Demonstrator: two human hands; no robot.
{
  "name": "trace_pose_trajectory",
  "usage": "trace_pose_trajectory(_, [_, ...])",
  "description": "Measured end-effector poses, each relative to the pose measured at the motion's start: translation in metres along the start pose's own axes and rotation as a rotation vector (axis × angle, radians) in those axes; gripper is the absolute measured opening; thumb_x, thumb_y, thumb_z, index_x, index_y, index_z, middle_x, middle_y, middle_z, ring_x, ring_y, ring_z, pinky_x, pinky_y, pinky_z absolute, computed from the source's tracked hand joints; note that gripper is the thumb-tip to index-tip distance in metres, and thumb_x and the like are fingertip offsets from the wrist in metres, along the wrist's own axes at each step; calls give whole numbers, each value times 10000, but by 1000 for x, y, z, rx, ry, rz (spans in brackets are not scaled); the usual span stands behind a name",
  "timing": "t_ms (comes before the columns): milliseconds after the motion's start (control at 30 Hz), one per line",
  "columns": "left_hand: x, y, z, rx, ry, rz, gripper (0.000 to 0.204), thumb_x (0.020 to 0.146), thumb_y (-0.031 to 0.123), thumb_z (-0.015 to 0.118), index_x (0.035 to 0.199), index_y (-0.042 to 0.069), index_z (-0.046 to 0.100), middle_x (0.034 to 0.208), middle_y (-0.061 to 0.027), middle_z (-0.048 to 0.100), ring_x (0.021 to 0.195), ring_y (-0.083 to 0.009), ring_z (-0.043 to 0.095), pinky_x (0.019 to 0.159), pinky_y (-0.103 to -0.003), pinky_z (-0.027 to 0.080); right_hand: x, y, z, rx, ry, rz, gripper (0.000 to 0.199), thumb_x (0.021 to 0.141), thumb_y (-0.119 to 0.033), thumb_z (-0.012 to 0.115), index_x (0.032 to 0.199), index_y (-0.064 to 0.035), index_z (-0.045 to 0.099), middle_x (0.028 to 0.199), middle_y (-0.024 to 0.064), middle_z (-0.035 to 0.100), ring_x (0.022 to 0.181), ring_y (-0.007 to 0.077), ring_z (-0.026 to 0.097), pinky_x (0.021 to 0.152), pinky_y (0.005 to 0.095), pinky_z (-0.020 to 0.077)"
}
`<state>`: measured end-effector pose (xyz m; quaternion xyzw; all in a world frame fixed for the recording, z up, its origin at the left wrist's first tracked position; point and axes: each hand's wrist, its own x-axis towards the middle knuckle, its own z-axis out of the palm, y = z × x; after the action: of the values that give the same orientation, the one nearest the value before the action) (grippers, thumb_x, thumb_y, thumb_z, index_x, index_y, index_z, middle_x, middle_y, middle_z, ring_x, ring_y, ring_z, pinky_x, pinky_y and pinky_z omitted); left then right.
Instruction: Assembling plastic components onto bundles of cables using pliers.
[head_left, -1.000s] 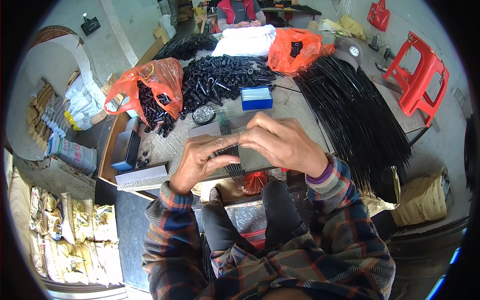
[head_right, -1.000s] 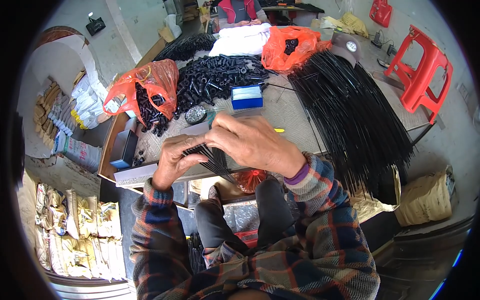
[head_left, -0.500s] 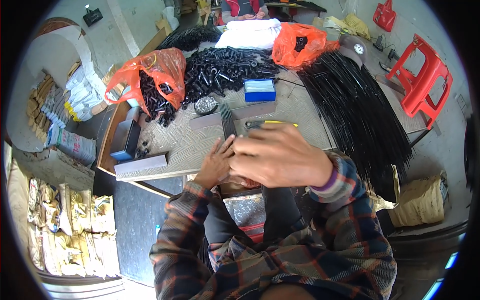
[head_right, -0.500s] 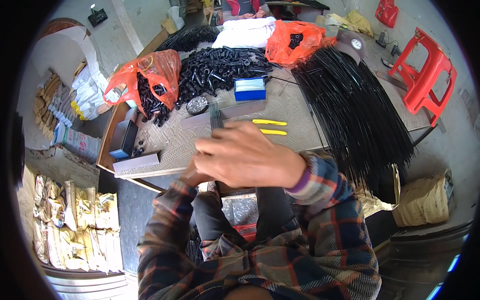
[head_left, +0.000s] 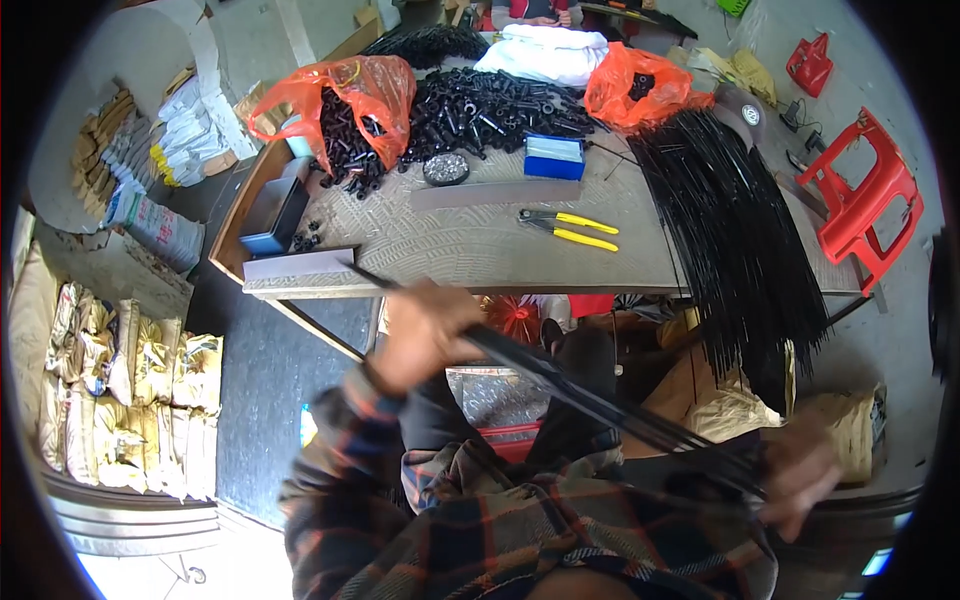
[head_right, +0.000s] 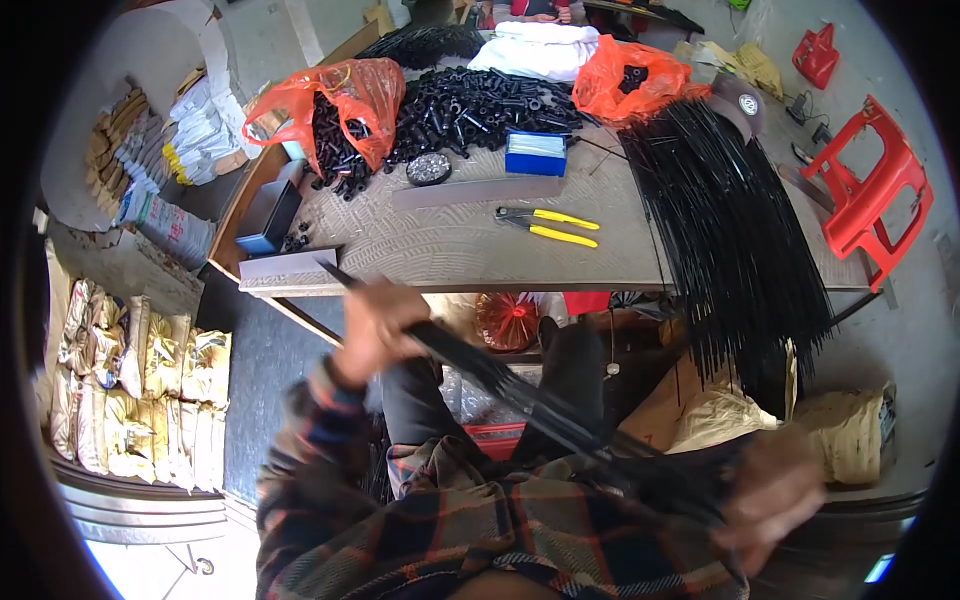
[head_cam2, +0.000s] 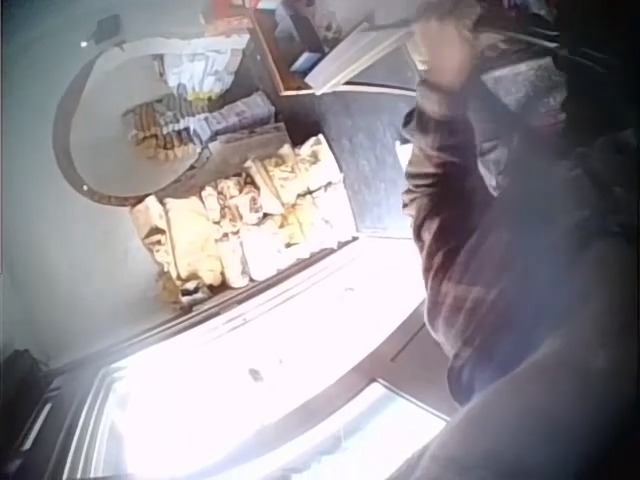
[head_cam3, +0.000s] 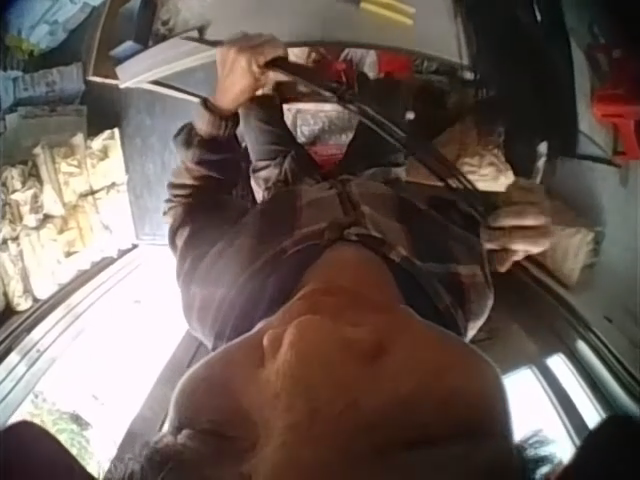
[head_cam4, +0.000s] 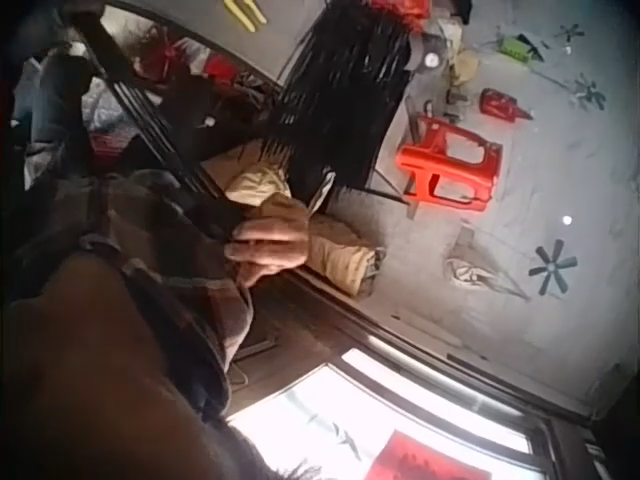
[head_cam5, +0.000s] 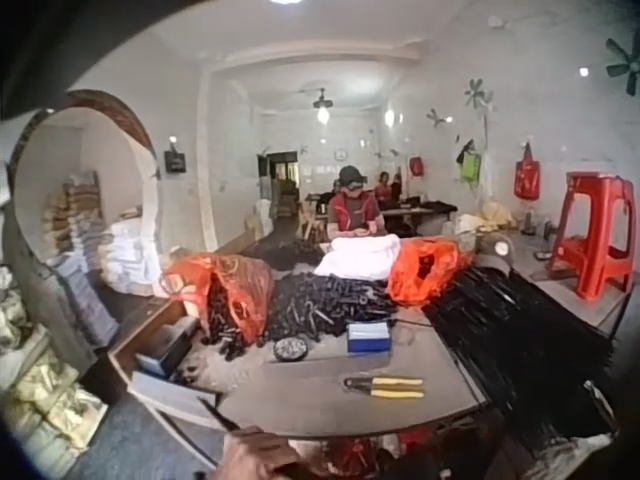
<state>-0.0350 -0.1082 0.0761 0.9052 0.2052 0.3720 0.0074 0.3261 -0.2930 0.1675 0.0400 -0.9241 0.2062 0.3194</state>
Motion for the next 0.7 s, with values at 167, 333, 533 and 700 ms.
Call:
trace_pose_trajectory(167, [9,-84,-43,347,-372,220,509,591,562,559,528,70,446,622,-43,403,671,-225,491,533,-351,396,-30,108,139,269,316,1170,315,752,-104,666,1041,-67,546,1025,99,524,838,190,580,715,318,468])
trace_pose_trajectory(333, [4,-62,52,403,-729,539,321,543,466,652,567,154,579,617,14,537,670,-184,580,560,-315,449,-148,265,350,450,-120,1125,405,797,-132,590,1178,-26,505,1050,151,583,944,208,573,825,331,438])
trace_pose_trajectory(533, [-35,0,108,217,-847,652,209,597,314,633,550,117,582,487,9,533,525,-166,591,480,-289,422,-107,247,352,764,-297,1183,285,776,-202,635,1001,-31,597,901,124,645,824,209,594,752,353,444])
trace_pose_trajectory(700, [-34,4,111,171,-861,584,202,681,289,608,596,109,576,464,24,523,504,-160,584,476,-275,402,-42,235,276,693,343,1110,274,784,-204,662,989,-28,618,905,105,658,839,175,601,759,301,450])
